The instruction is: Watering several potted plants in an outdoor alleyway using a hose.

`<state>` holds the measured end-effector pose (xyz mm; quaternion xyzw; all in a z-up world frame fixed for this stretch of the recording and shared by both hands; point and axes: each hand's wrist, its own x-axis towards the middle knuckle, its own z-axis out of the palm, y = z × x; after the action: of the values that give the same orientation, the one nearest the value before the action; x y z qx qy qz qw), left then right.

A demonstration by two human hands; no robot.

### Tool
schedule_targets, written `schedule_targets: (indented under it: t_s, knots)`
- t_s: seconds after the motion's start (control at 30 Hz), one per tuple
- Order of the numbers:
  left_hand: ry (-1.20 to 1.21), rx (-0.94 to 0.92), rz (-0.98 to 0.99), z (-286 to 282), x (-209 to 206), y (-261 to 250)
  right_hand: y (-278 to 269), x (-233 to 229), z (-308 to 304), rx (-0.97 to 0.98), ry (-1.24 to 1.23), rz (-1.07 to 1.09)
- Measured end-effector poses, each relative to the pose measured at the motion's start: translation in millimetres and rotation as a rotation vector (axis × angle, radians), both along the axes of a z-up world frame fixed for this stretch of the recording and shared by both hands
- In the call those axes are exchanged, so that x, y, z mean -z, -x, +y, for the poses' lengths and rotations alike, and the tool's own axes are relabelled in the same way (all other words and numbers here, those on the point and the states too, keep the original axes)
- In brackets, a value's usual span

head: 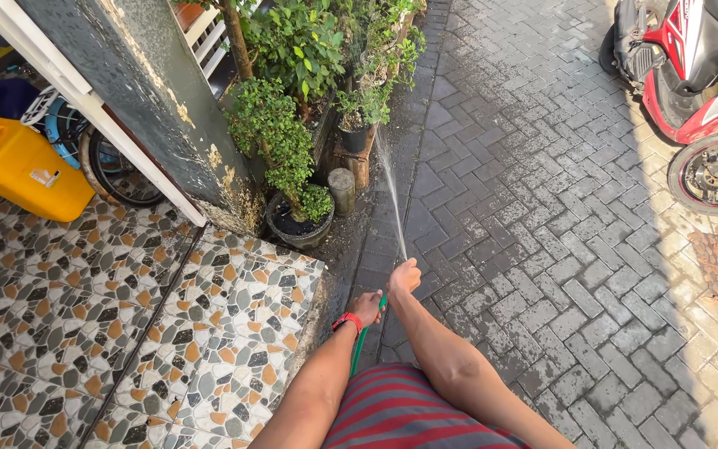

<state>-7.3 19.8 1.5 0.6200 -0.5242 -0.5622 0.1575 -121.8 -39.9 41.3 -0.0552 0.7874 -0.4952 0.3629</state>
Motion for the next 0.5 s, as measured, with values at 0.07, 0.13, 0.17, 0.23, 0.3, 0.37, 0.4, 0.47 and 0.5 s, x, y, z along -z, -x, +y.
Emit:
schedule_targets:
  t_s: [0.07, 0.13, 0.17, 0.23, 0.3, 0.37, 0.4, 0.47, 0.5]
  knots:
    - [0.009, 0.006, 0.003, 0.6, 0.1, -1.6, -0.8, -0.3, 0.7, 0.018, 0.008, -0.018]
    - [0.016, 0.017, 0.005, 1.0, 1.2, -0.3, 1.0, -1.0, 1.6, 0.030, 0.011, -0.030]
    - [0.023, 0.024, 0.005, 1.4, 1.8, -1.2, 0.2, -1.0, 2.0, 0.038, 0.013, -0.044]
    - [0.023, 0.028, -0.002, 2.6, 0.9, -2.2, -1.1, -1.6, 3.7, 0.040, 0.012, -0.050]
    - [0.021, 0.031, -0.008, 4.9, 0.3, -3.2, -2.0, -0.3, 5.3, 0.041, 0.009, -0.056]
    - [0.022, 0.029, -0.014, 7.3, 0.6, -3.0, -1.4, 3.1, 6.1, 0.038, 0.006, -0.052]
    - [0.020, 0.029, -0.013, 8.2, -1.1, -2.5, -0.4, 4.7, 6.6, 0.038, 0.004, -0.051]
    - [0.028, 0.032, -0.018, 11.4, -4.4, -1.5, 1.6, 8.2, 8.6, 0.041, 0.005, -0.046]
    - [0.028, 0.032, -0.020, 11.2, -3.4, -2.8, 0.0, 6.8, 9.0, 0.041, 0.006, -0.048]
